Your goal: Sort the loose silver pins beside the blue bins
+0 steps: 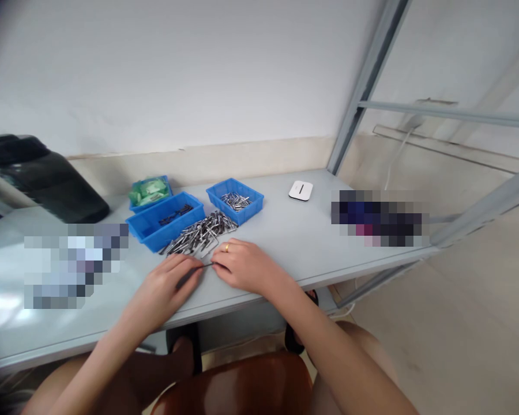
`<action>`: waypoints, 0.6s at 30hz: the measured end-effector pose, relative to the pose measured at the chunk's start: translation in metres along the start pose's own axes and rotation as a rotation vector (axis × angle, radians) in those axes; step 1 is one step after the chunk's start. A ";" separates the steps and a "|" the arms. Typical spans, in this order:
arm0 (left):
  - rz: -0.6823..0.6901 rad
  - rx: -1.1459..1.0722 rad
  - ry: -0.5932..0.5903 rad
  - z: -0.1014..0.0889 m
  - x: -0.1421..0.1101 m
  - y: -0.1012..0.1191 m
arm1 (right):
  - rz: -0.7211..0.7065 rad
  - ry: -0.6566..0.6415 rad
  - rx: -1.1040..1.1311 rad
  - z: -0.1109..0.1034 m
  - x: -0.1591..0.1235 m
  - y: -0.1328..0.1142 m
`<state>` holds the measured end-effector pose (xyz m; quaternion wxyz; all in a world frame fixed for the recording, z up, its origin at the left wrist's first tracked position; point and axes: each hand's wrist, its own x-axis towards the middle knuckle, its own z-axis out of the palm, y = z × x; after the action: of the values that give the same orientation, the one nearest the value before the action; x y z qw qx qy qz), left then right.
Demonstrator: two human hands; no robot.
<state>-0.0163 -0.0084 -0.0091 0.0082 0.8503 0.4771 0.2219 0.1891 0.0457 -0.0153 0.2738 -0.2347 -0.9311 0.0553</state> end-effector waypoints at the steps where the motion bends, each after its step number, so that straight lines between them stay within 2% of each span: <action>1: 0.003 0.000 0.000 0.000 0.000 0.000 | 0.000 0.000 0.000 0.000 0.000 0.000; 18: -0.007 0.000 0.000 0.001 -0.001 -0.001 | 0.013 0.025 0.011 0.000 -0.001 0.001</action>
<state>-0.0166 -0.0083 -0.0107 0.0088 0.8487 0.4800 0.2219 0.1898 0.0460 -0.0162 0.2864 -0.2402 -0.9256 0.0593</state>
